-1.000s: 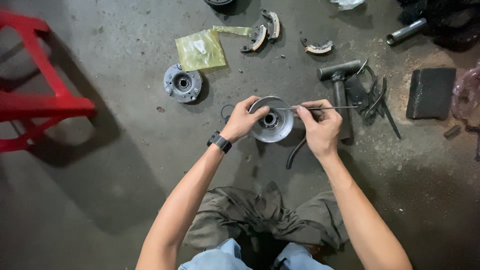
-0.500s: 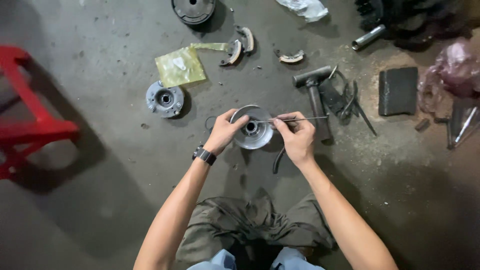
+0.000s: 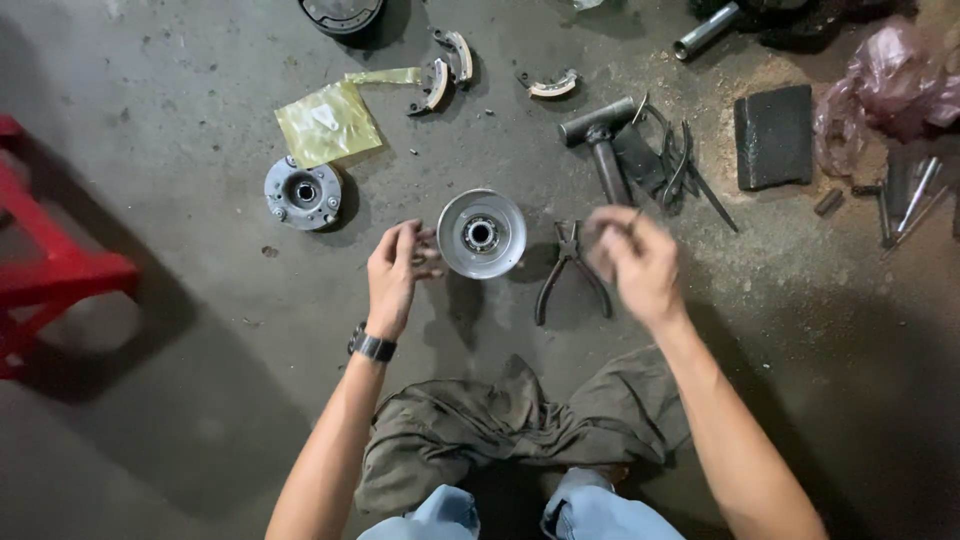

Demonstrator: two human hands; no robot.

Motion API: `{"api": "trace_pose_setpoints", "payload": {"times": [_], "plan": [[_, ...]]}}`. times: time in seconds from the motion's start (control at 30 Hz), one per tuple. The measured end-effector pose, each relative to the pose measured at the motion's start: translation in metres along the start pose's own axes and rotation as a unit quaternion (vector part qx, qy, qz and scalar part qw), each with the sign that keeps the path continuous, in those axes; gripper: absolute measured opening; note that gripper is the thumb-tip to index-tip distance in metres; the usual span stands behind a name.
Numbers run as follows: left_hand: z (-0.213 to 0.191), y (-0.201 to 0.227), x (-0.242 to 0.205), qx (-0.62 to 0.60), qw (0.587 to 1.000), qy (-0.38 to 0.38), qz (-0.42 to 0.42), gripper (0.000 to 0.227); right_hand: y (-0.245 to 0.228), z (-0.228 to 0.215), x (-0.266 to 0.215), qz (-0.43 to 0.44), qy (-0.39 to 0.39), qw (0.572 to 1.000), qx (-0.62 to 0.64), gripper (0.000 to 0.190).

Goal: The person sits on the floor and uses a thin metal tool to manipulate a small circular component inside a larger metal housing. They repeatedly insert the tool into the housing to adjust the inner part while holding the assembly with their other hand.

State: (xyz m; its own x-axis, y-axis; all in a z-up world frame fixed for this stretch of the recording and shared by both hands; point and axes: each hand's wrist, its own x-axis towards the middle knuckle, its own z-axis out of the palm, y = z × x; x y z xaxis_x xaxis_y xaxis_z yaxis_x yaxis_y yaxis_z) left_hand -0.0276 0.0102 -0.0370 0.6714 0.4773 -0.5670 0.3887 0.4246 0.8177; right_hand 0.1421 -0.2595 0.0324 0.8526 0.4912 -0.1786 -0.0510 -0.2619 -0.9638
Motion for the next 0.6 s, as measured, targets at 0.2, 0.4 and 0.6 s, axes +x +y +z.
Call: {"api": "trace_pose_setpoints", "payload": {"times": [0.2,0.4,0.6], "plan": [[-0.016,-0.04,-0.019,-0.023,0.998,0.043,0.047,0.032,0.061,0.011,-0.09,-0.077,-0.227,0.9,-0.365,0.024],[-0.016,-0.042,-0.019,-0.035,0.998,0.037,0.043,0.028,0.089,0.02,-0.109,-0.166,-0.245,0.871,-0.392,0.032],[-0.005,-0.025,-0.046,0.014,0.988,0.095,0.117,0.018,0.073,0.029,-0.112,-0.081,-0.217,0.908,-0.349,0.024]]}}
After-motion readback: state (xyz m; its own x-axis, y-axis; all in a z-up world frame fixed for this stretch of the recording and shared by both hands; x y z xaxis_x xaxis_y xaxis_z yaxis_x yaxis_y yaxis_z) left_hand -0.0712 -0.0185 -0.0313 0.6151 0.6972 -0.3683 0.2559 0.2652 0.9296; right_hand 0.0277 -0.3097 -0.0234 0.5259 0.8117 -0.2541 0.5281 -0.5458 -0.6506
